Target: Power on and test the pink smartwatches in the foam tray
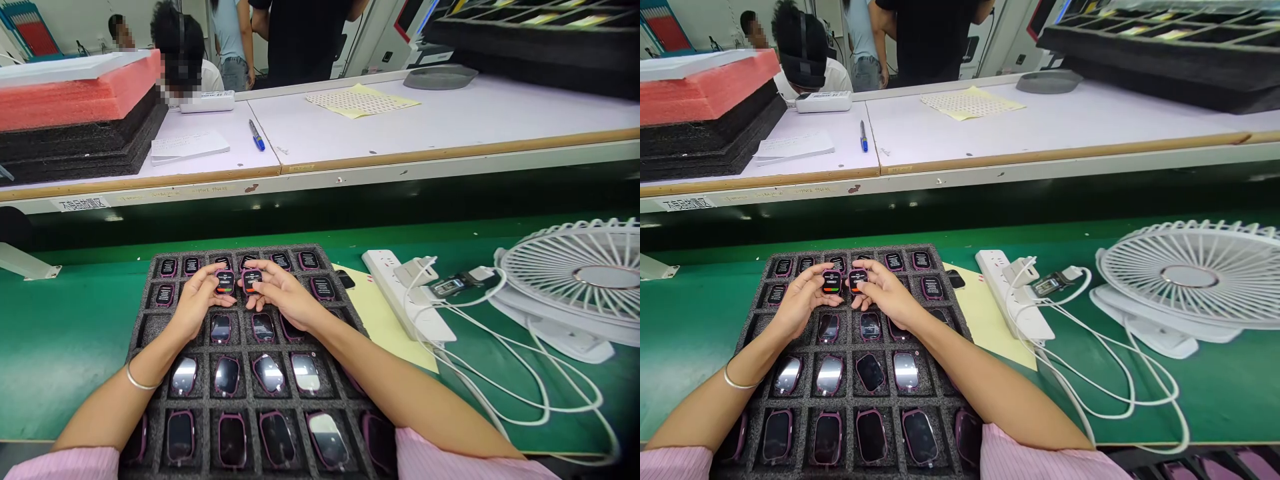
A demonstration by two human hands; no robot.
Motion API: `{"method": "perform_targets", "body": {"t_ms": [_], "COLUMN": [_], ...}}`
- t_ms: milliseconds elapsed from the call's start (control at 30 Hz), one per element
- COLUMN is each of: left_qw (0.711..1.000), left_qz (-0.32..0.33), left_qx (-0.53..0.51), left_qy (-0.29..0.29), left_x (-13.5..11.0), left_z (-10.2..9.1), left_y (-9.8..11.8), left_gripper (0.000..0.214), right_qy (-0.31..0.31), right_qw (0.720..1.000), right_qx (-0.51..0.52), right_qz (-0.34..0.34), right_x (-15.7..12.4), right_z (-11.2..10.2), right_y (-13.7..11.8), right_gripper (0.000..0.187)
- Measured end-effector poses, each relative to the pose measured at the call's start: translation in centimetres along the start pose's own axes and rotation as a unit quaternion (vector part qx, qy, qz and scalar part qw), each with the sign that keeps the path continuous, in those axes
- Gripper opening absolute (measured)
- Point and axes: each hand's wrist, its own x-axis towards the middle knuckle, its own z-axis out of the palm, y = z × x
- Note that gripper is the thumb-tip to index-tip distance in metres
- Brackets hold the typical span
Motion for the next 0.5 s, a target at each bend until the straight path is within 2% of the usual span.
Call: {"method": "perform_targets", "body": {"t_ms": [300, 500], "left_qw": [1.000, 1.000], "left_qz": [0.009, 0.013], "left_qx": [0.007, 0.010], "left_qy": [0.003, 0.003], "left_x": [0.19, 0.25], "left_z": [-0.09, -0.13], "left_y": [-0.28, -0.37], "left_gripper": [0.040, 0.042], "right_qy": [0.000, 0.002], "right_qw": [1.000, 1.000], "right_qx": [-0.005, -0.005], "right_qz": [-0.013, -0.018], "right_x": [-0.18, -0.28], "right_z": [0.09, 0.12], "right_y": [-0.37, -0.64], "right_gripper": [0.040, 0.038]}}
